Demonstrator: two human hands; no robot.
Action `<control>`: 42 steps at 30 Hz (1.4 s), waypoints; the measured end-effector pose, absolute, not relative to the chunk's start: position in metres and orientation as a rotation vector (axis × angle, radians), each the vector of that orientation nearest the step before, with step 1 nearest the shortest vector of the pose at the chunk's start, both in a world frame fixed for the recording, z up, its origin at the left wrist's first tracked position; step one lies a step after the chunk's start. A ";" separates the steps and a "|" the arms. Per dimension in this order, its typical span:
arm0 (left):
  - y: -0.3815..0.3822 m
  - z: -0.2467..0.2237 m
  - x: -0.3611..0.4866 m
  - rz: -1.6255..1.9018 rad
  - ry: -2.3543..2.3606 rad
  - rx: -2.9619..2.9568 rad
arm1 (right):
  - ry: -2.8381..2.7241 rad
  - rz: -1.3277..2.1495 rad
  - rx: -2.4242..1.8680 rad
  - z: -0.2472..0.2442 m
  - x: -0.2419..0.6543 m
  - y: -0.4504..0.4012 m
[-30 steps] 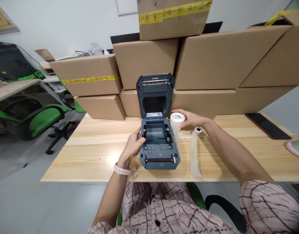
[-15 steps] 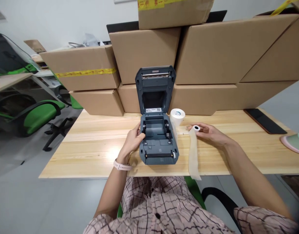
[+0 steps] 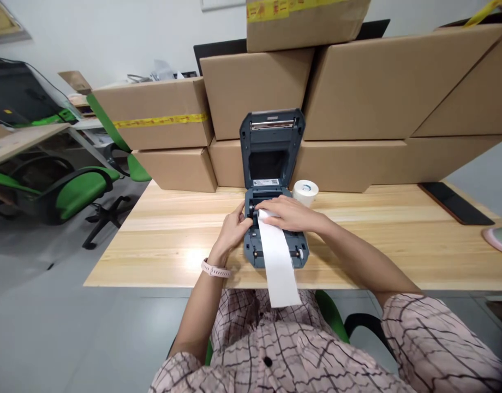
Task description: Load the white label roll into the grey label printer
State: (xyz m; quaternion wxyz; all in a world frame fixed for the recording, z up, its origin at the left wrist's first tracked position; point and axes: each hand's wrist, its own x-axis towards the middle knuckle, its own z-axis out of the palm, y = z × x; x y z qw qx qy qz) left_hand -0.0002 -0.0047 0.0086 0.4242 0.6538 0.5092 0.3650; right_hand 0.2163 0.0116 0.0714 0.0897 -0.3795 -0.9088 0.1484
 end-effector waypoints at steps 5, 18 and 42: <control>-0.005 0.010 0.001 0.906 1.288 1.631 | -2.791 0.384 -1.134 0.057 0.213 0.018; -0.007 0.008 0.002 0.921 1.267 1.616 | -2.503 0.222 -0.961 0.051 0.236 -0.093; -0.009 0.007 0.003 0.964 1.237 1.504 | -2.425 0.218 -1.026 0.037 0.224 -0.113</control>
